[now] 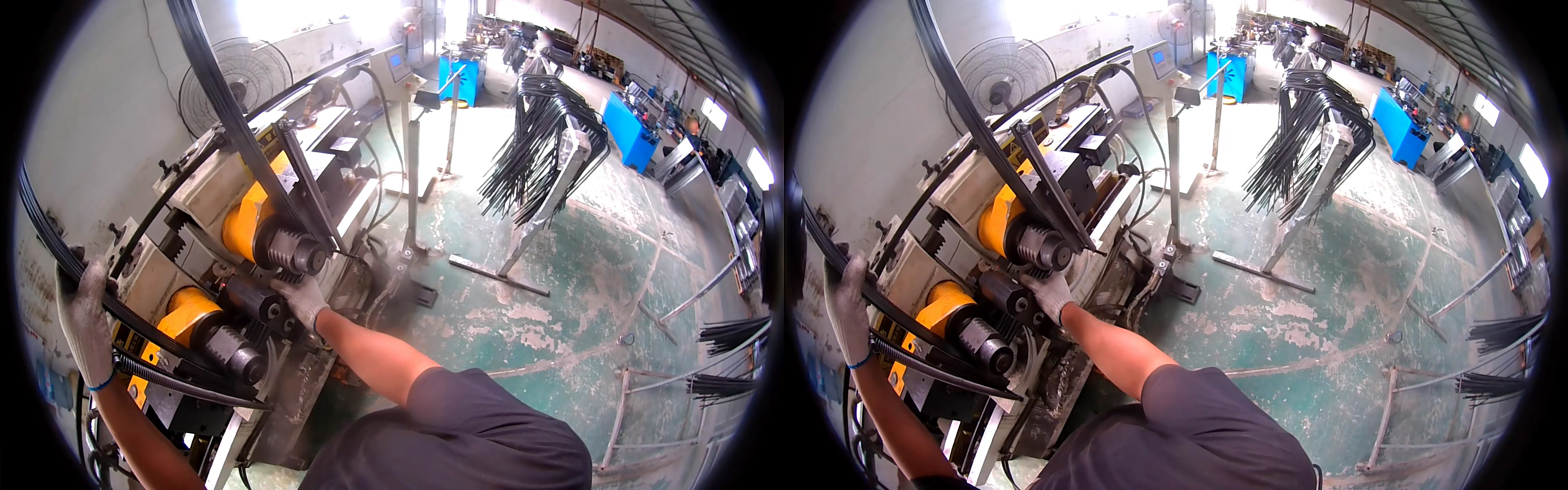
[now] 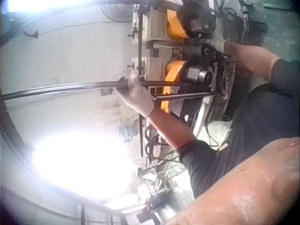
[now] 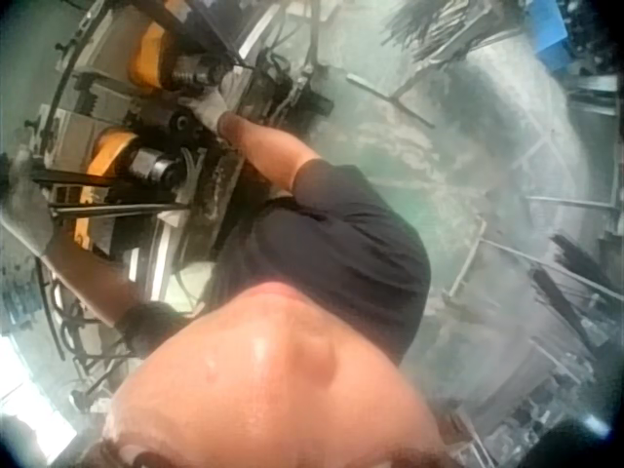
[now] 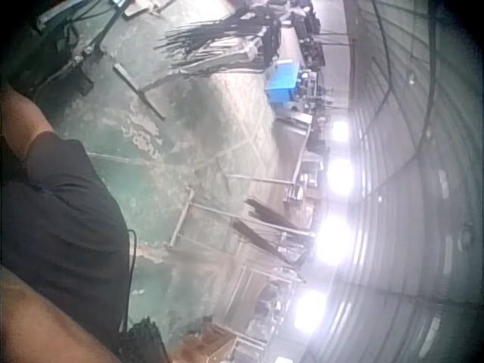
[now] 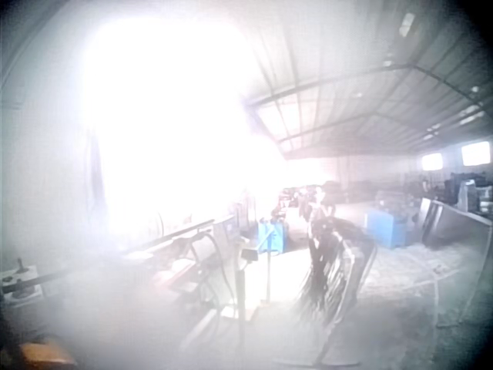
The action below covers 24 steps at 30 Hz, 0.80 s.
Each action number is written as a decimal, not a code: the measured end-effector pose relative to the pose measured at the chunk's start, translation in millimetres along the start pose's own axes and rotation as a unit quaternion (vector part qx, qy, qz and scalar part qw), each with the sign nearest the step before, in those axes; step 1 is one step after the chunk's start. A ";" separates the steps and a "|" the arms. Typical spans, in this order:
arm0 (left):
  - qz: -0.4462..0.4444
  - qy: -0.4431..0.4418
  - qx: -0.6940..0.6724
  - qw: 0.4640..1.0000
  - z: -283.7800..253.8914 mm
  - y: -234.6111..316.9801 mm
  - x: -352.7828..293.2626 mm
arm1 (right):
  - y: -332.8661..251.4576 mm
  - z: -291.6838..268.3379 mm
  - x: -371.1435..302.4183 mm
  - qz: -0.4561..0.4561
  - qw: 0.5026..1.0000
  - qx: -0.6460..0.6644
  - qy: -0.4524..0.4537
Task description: The person repeatedly picks up bundles of long black metal rods, feeds them into a bending machine, and removes the bent rods. The person stacks the finished bent rods on a nearby rack.
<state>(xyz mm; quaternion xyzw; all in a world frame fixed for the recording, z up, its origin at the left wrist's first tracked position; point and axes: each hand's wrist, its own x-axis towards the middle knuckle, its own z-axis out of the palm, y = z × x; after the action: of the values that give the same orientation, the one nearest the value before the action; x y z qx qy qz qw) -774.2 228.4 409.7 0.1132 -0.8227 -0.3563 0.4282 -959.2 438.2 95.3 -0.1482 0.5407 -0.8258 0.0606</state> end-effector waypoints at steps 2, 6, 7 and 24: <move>-0.014 0.001 0.000 1.000 0.4 3.8 -0.5 | -12.7 2.6 -4.1 0.031 0.999 0.012 0.008; -0.038 0.023 -0.035 0.998 -4.8 14.1 0.5 | -23.1 7.2 -8.6 0.036 0.999 0.026 0.017; -0.072 0.028 -0.069 0.995 -7.1 16.9 2.3 | -23.1 6.3 -9.0 0.030 0.999 0.032 0.019; -0.093 0.064 0.114 0.987 -42.0 20.0 -10.3 | 53.8 -13.1 7.5 0.075 0.994 -0.079 -0.029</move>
<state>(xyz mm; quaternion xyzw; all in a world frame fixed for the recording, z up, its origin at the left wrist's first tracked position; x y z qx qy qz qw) -732.5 227.4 432.9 0.2594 -0.8150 -0.2906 0.4290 -973.6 425.7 42.7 -0.1351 0.6120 -0.7690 0.1262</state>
